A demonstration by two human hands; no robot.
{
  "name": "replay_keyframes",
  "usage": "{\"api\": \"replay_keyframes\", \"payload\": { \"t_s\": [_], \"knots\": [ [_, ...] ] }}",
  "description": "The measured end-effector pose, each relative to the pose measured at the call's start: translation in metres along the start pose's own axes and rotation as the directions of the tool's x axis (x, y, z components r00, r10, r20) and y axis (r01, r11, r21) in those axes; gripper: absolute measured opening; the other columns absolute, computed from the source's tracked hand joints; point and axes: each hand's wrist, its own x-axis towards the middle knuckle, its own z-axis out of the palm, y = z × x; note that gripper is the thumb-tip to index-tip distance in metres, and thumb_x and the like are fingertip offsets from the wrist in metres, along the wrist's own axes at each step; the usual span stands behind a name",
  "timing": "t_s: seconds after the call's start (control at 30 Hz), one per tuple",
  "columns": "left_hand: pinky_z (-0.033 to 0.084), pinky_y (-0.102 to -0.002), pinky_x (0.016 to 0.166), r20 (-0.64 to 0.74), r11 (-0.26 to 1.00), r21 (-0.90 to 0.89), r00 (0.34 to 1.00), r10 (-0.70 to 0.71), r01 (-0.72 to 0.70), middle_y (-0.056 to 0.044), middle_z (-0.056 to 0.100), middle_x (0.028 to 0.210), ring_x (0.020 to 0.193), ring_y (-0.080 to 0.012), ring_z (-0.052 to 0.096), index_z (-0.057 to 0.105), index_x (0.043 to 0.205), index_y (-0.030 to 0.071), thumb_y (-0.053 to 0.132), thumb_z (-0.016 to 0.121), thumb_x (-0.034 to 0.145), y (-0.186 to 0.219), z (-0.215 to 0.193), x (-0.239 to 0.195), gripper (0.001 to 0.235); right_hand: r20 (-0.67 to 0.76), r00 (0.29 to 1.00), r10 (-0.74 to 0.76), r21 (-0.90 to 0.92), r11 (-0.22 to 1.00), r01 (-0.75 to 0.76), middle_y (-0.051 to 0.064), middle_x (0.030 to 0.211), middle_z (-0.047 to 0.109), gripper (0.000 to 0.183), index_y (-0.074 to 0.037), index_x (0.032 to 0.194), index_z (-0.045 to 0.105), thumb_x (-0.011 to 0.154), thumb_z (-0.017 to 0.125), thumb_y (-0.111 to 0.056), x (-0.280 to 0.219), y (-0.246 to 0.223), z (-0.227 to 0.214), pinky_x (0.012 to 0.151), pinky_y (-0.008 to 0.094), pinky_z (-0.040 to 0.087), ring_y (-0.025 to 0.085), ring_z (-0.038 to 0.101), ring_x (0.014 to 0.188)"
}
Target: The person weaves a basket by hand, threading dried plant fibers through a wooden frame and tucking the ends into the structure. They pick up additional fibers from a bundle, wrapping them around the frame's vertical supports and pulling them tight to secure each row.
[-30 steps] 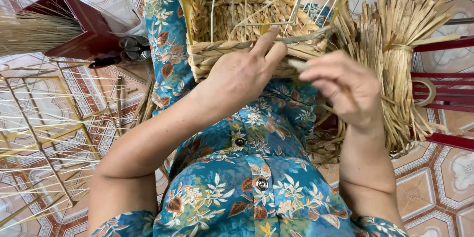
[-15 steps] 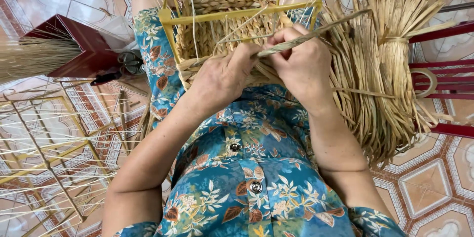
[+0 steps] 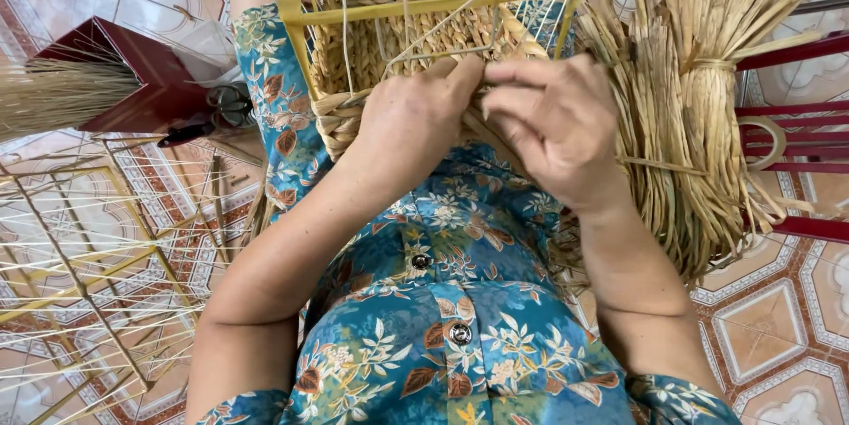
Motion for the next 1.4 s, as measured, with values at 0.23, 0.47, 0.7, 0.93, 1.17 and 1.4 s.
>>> {"api": "replay_keyframes", "payload": {
  "t_s": [0.23, 0.47, 0.7, 0.93, 1.17, 1.4],
  "knots": [
    [0.061, -0.035, 0.071, -0.293, 0.911, -0.243, 0.921, 0.258, -0.333, -0.012, 0.074, 0.112, 0.085, -0.0275, 0.075, 0.069, 0.119, 0.007, 0.013, 0.069, 0.098, 0.008, -0.022, 0.001, 0.022, 0.200, 0.945, 0.259, -0.352, 0.919, -0.177, -0.003, 0.103, 0.075, 0.030, -0.010, 0.109, 0.074, 0.095, 0.089, -0.032, -0.013, 0.026, -0.048, 0.084, 0.035, 0.038, 0.016, 0.059, 0.090],
    [0.059, -0.023, 0.055, -0.034, 0.802, -0.580, 0.979, -0.202, 0.145, -0.002, 0.080, 0.095, 0.062, -0.0059, 0.073, 0.072, 0.116, 0.010, 0.012, 0.063, 0.108, 0.008, -0.005, -0.007, 0.012, 0.248, 0.802, 0.544, -0.212, 0.838, -0.503, 0.002, 0.084, 0.071, 0.016, -0.007, 0.096, 0.075, 0.096, 0.083, -0.021, -0.045, 0.072, -0.039, 0.071, 0.031, 0.047, 0.014, 0.063, 0.075],
    [0.056, -0.021, 0.053, -0.040, 0.790, -0.593, 0.974, -0.222, 0.155, -0.004, 0.079, 0.105, 0.060, -0.0060, 0.069, 0.069, 0.117, 0.004, 0.007, 0.063, 0.107, 0.008, -0.012, -0.008, 0.012, -0.147, 0.374, 0.916, 0.306, 0.401, -0.863, 0.004, 0.105, 0.080, 0.015, -0.012, 0.106, 0.077, 0.103, 0.065, -0.005, -0.147, 0.211, -0.049, 0.069, 0.022, 0.055, 0.005, 0.067, 0.077],
    [0.057, -0.020, 0.056, -0.038, 0.819, -0.560, 0.983, -0.179, 0.127, -0.004, 0.079, 0.104, 0.061, -0.0054, 0.070, 0.068, 0.117, 0.003, 0.008, 0.062, 0.108, 0.007, -0.010, -0.007, 0.012, -0.286, 0.476, 0.832, -0.346, 0.374, -0.861, 0.008, 0.107, 0.077, 0.019, -0.018, 0.105, 0.083, 0.095, 0.071, -0.006, -0.264, 0.294, 0.014, 0.082, 0.036, 0.055, 0.017, 0.068, 0.090],
    [0.056, -0.021, 0.055, -0.046, 0.819, -0.552, 0.975, -0.216, 0.155, -0.004, 0.079, 0.102, 0.060, -0.0056, 0.069, 0.069, 0.117, 0.003, 0.008, 0.062, 0.107, 0.007, -0.012, -0.008, 0.012, -0.393, 0.322, 0.861, -0.480, 0.106, -0.871, 0.011, 0.100, 0.068, 0.008, -0.015, 0.096, 0.076, 0.091, 0.076, -0.010, -0.238, 0.315, 0.039, 0.070, 0.043, 0.053, 0.028, 0.066, 0.078],
    [0.058, -0.020, 0.056, -0.023, 0.798, -0.585, 0.981, -0.193, 0.143, -0.003, 0.078, 0.110, 0.063, -0.0056, 0.071, 0.060, 0.126, 0.002, 0.007, 0.062, 0.106, 0.003, -0.013, -0.011, 0.021, -0.441, 0.306, 0.844, 0.150, 0.405, -0.902, 0.006, 0.099, 0.076, 0.003, -0.009, 0.099, 0.061, 0.099, 0.061, -0.006, -0.217, 0.346, -0.044, 0.079, 0.031, 0.061, 0.015, 0.077, 0.086]
  ]
}}
